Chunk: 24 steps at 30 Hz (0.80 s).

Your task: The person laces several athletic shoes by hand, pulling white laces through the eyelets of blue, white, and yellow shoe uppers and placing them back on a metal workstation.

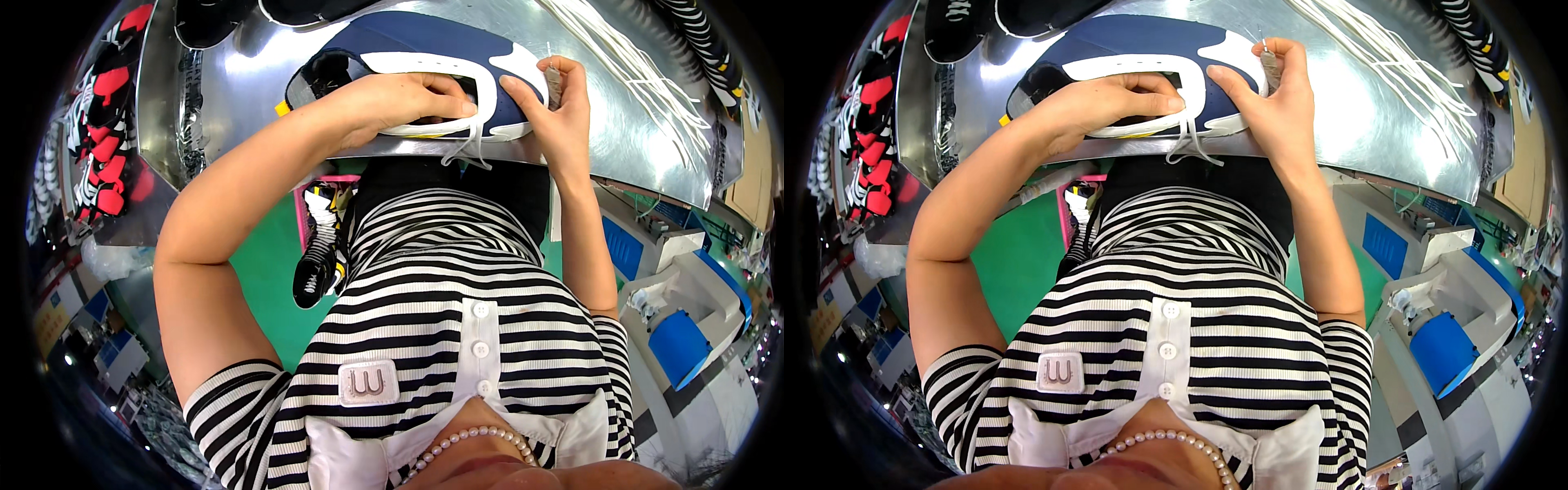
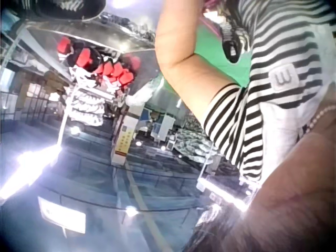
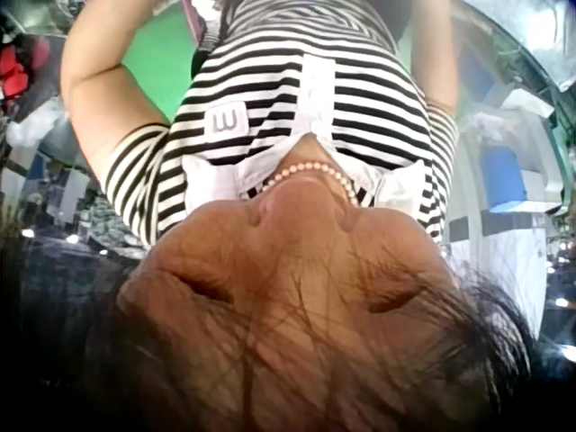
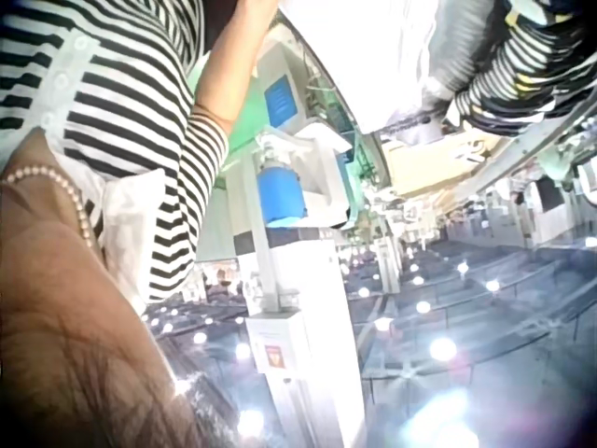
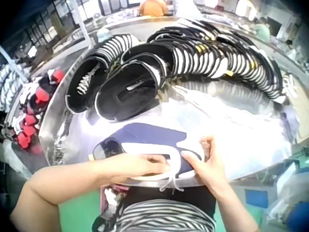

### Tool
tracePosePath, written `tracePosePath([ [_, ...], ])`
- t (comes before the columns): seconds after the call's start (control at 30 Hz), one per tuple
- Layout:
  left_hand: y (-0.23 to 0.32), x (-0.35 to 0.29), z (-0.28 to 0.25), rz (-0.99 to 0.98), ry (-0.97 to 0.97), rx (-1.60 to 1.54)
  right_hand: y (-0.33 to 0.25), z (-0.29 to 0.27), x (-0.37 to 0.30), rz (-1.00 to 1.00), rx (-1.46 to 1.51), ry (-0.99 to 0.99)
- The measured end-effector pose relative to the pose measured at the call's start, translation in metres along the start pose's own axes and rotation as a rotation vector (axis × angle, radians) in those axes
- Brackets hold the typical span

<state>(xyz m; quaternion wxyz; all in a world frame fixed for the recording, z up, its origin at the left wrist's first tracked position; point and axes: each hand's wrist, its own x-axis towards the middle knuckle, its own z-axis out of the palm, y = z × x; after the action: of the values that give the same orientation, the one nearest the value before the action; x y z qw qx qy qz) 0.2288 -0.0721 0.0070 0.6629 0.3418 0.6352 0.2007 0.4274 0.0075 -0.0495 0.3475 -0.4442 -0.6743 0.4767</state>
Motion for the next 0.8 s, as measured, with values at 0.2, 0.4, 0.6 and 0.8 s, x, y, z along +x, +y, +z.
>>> tracePosePath([
  [0.2, -0.041, 0.030, -0.017, 0.645, 0.667, 0.579, 0.001, -0.002, 0.000, 0.180, 0.116, -0.052],
  [0.4, -0.026, 0.016, -0.004, 0.507, 0.386, 0.456, 0.006, -0.008, 0.000, 0.274, 0.115, -0.117],
  [0.6, -0.025, -0.002, -0.011, 0.681, 0.614, 0.716, 0.014, -0.014, -0.002, 0.123, 0.038, -0.075],
  [0.8, -0.053, -0.074, -0.100, 0.743, 1.343, 0.949, 0.001, -0.047, -0.010, 0.212, 0.233, -0.042],
])
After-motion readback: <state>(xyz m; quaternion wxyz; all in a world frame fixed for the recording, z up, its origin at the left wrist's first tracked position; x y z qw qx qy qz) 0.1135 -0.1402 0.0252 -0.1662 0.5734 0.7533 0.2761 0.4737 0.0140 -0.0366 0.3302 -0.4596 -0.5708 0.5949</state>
